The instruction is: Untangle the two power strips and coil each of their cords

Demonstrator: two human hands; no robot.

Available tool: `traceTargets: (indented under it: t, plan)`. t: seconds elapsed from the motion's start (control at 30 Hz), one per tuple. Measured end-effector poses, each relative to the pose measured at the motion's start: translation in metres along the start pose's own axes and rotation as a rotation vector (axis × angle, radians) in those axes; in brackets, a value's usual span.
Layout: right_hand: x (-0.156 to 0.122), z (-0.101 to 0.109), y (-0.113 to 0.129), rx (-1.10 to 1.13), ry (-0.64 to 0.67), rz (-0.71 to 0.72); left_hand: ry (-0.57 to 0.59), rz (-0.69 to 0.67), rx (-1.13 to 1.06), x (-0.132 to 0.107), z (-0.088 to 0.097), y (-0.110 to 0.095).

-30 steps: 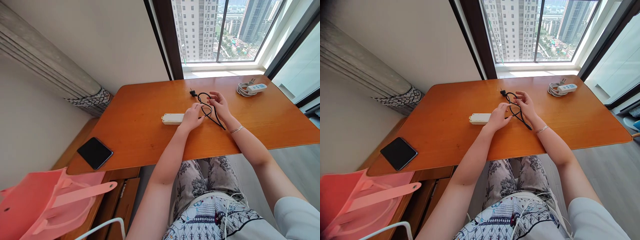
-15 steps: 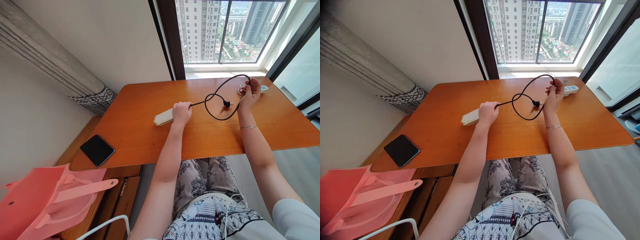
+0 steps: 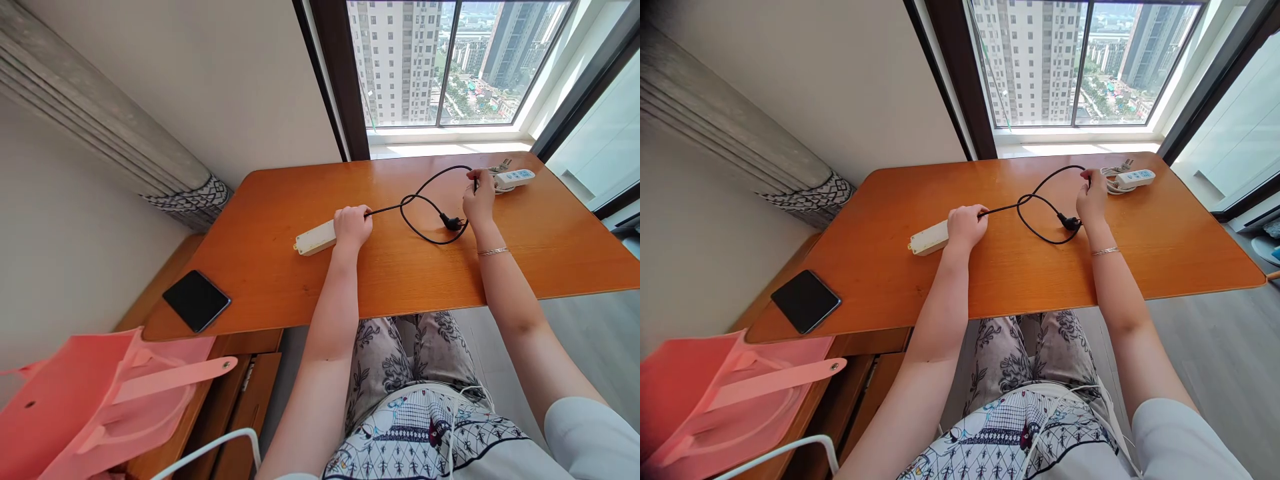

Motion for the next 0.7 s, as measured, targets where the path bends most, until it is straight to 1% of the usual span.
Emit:
traceTargets:
  t: [0.07,0.13,0.2,0.3,0.4,0.47,0.53,0.63,0.7]
  plan:
    - [-0.008,-0.007,0.006,-0.25,0.12,0.015,0.038,-0.005,0.016,0.0,-0.006,0.0]
    - [-0.016,-0.015,0.011,-0.43,0.222,0.025,0.07,-0.011,0.037,0.0,-0.011,-0.001]
    - [-0.023,-0.023,0.019,-0.551,0.291,0.084,0.107,-0.015,0.059,-0.001,-0.015,-0.002]
    - [-0.035,-0.04,0.031,-0.648,0.431,0.231,0.162,-0.023,0.064,-0.003,-0.02,-0.004]
    - [-0.047,-0.053,0.039,-0.675,0.573,0.339,0.191,-0.029,0.046,-0.004,-0.022,-0.006]
    - [-0.05,-0.054,0.045,-0.655,0.597,0.369,0.21,-0.031,0.029,-0.005,-0.024,-0.007]
    - [-0.05,-0.052,0.05,-0.598,0.603,0.355,0.228,-0.053,-0.004,-0.006,-0.026,-0.011]
    - [-0.049,-0.052,0.054,-0.496,0.618,0.275,0.248,-0.121,-0.044,-0.007,-0.028,-0.021]
    - [-0.047,-0.051,0.056,-0.429,0.576,0.22,0.251,-0.155,-0.044,-0.009,-0.028,-0.027]
Point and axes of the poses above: each hand's wrist, its own x-axis towards the middle knuckle, its own z-axis out of the back of the hand, y = z × x, the point moved 8 cm from there along x, towards the middle knuckle, and after that the axes turned 4 degrees about -x, right-handed, at the moved point
